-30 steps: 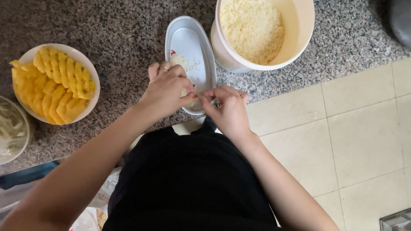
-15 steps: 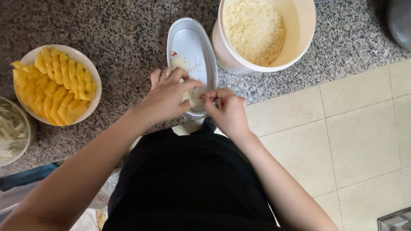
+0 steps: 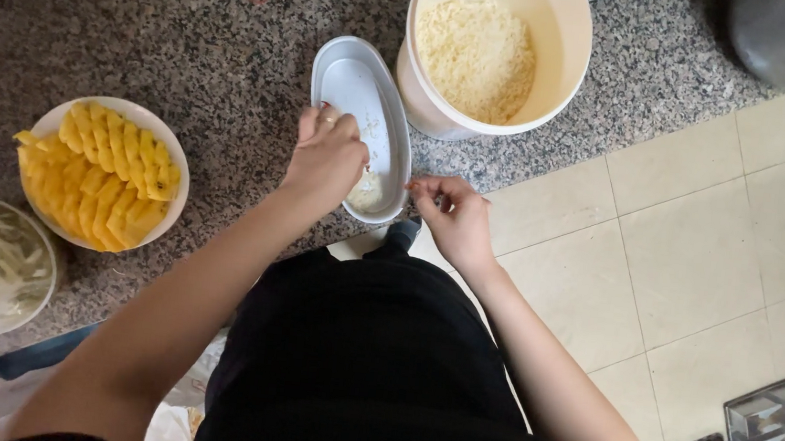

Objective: The person is seen packing fried shallots into a plastic bag, transferring cooked rice into a metal container, and then bagging a bunch of fresh cilantro in a kitchen setting.

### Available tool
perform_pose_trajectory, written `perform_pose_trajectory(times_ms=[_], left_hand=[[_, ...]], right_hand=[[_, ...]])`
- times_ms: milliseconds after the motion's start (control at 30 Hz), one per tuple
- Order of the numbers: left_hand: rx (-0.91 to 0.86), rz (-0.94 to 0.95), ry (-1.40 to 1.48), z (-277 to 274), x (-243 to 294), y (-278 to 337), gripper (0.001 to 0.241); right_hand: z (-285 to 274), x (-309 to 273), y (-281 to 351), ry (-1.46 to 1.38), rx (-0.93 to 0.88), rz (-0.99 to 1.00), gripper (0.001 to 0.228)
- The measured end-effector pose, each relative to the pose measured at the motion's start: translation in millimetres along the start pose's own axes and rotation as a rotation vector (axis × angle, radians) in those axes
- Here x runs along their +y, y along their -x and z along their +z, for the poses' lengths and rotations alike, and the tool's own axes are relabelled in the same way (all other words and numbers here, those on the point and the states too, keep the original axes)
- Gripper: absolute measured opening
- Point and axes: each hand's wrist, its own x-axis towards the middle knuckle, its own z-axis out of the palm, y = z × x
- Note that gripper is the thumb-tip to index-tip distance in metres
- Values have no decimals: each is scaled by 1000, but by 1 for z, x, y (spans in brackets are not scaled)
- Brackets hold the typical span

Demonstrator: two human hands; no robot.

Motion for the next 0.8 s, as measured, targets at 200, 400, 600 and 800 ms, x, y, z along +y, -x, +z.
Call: perform_pose_trajectory(times_ms=[200, 400, 600, 800], left_hand=[[102, 221, -115, 14, -1, -13, 16], [95, 222, -158, 18, -4, -15, 13], [66, 225, -161, 8, 3, -17, 14], [32, 240, -156, 4, 5, -19, 13]], right_hand=[[-11, 16, 5, -20, 38, 97, 11], [-13, 15, 6, -68, 71, 139, 12], [-13, 14, 8, -73, 88, 120, 12], [-13, 15, 9, -97, 109, 118, 13]])
